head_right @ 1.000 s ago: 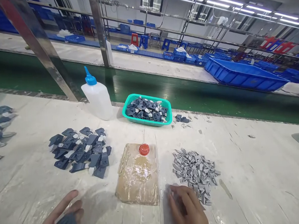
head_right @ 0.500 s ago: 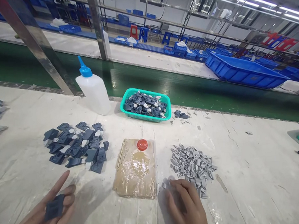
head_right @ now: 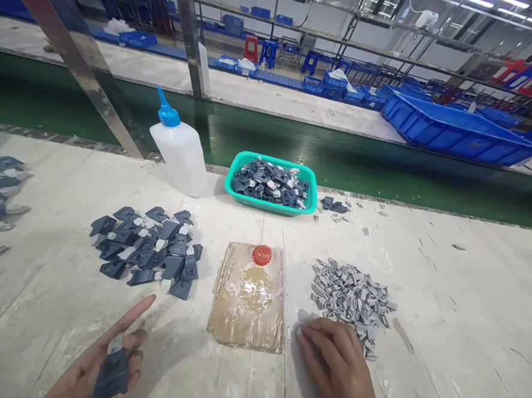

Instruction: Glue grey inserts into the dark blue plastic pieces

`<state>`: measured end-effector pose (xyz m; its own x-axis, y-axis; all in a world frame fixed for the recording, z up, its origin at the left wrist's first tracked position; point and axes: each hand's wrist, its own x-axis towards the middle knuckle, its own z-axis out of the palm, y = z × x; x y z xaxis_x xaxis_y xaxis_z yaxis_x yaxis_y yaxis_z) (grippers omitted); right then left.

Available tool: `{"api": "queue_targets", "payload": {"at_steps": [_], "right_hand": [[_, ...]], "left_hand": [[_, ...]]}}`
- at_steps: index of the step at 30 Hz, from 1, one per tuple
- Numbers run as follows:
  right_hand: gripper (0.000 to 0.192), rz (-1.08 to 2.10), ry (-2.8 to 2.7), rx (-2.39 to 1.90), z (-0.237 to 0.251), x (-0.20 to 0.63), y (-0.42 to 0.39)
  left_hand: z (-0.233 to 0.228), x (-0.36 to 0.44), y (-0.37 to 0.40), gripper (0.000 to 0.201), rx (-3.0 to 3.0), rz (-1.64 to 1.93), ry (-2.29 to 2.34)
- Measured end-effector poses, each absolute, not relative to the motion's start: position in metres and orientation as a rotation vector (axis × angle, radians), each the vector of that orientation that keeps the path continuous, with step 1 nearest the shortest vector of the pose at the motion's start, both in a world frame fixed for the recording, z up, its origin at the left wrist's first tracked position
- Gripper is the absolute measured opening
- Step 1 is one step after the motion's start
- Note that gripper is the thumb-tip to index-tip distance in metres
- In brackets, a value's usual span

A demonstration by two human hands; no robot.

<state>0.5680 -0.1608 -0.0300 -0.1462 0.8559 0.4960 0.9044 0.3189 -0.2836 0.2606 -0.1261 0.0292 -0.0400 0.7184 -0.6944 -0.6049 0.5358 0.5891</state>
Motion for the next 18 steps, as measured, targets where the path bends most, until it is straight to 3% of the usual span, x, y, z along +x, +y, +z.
{"api": "queue_targets", "payload": {"at_steps": [6, 18], "right_hand": [[0.015, -0.224, -2.002, -1.535, -0.015, 0.555, -0.153], [0.006, -0.298, -2.111, -1.421, -0.007, 0.502, -0.096]], "left_hand": [[0.020, 0.260, -0.126, 0.048, 0.017, 1.076, 1.074], [0.021, 0.266, -0.140, 0.034, 0.032, 0.927, 1.026]]}}
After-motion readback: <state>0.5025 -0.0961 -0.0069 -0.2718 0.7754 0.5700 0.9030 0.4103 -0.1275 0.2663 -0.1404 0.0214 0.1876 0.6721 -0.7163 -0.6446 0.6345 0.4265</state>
